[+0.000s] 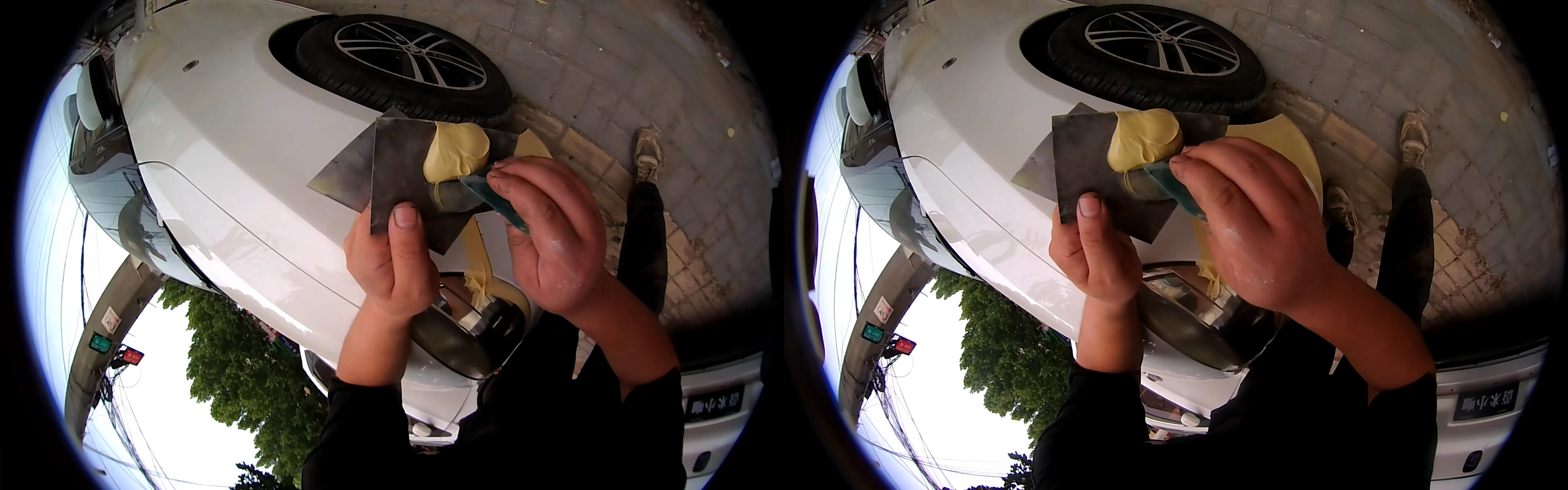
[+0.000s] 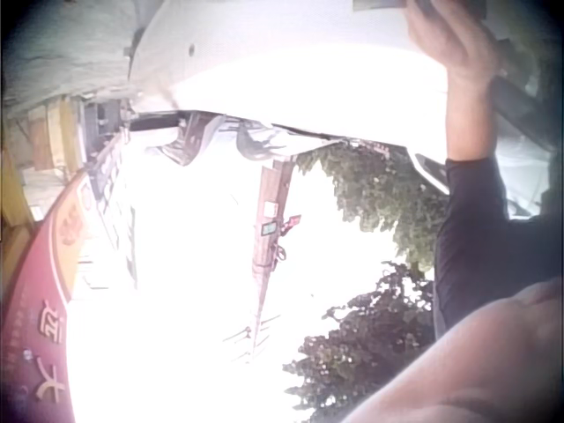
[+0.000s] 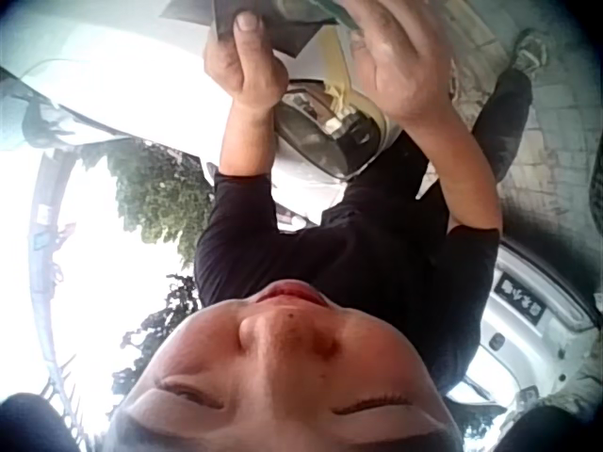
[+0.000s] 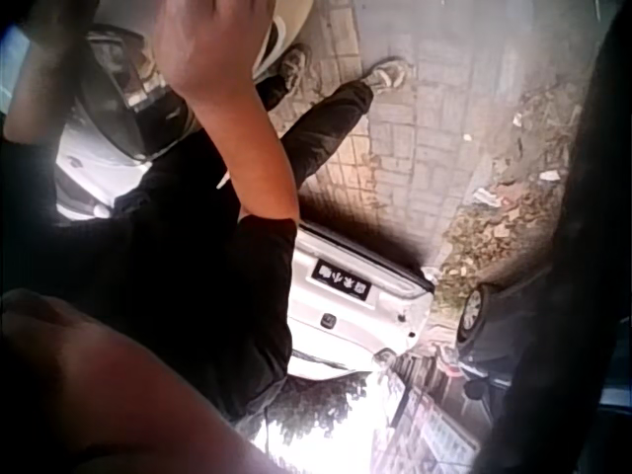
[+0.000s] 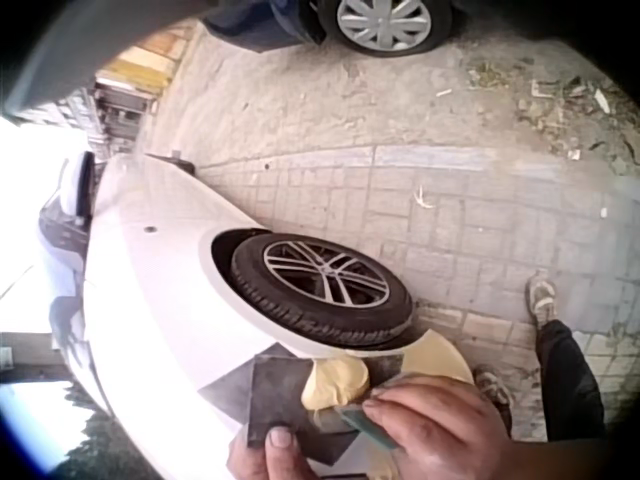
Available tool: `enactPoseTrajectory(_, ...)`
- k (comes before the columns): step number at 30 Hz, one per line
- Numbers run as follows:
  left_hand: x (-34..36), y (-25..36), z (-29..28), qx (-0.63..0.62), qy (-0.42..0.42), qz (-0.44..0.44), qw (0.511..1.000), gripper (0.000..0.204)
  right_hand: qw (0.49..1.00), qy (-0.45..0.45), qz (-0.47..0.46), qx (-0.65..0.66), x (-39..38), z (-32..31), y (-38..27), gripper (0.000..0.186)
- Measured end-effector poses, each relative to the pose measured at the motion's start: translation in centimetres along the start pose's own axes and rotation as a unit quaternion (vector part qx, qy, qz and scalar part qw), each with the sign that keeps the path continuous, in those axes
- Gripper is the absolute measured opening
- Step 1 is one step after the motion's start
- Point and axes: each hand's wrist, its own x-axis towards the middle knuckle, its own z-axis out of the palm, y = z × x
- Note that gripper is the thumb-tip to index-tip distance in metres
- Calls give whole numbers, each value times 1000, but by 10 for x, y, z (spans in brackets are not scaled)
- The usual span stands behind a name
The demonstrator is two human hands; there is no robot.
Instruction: The person mixes a yellow putty on a metal sheet using a scraper, then applies the putty to the front bumper of a white car to fill imperfections. The person smooths the putty over the surface of the bumper.
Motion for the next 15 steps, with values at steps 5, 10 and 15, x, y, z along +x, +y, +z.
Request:
enactPoseTrajectory(5, 1, 2, 4, 34, 1, 11, 999, 29, 999, -24, 1, -22, 1, 2, -3, 30)
enactPoseTrajectory(10, 1, 6, 1, 59, -6, 4, 998, 28, 998, -62, -12, -28, -4, 0, -4, 27)
enactPoseTrajectory(15, 0, -6, 6, -128, 96, 37, 986, 36, 982, -188, 14, 13, -31, -29, 12, 26)
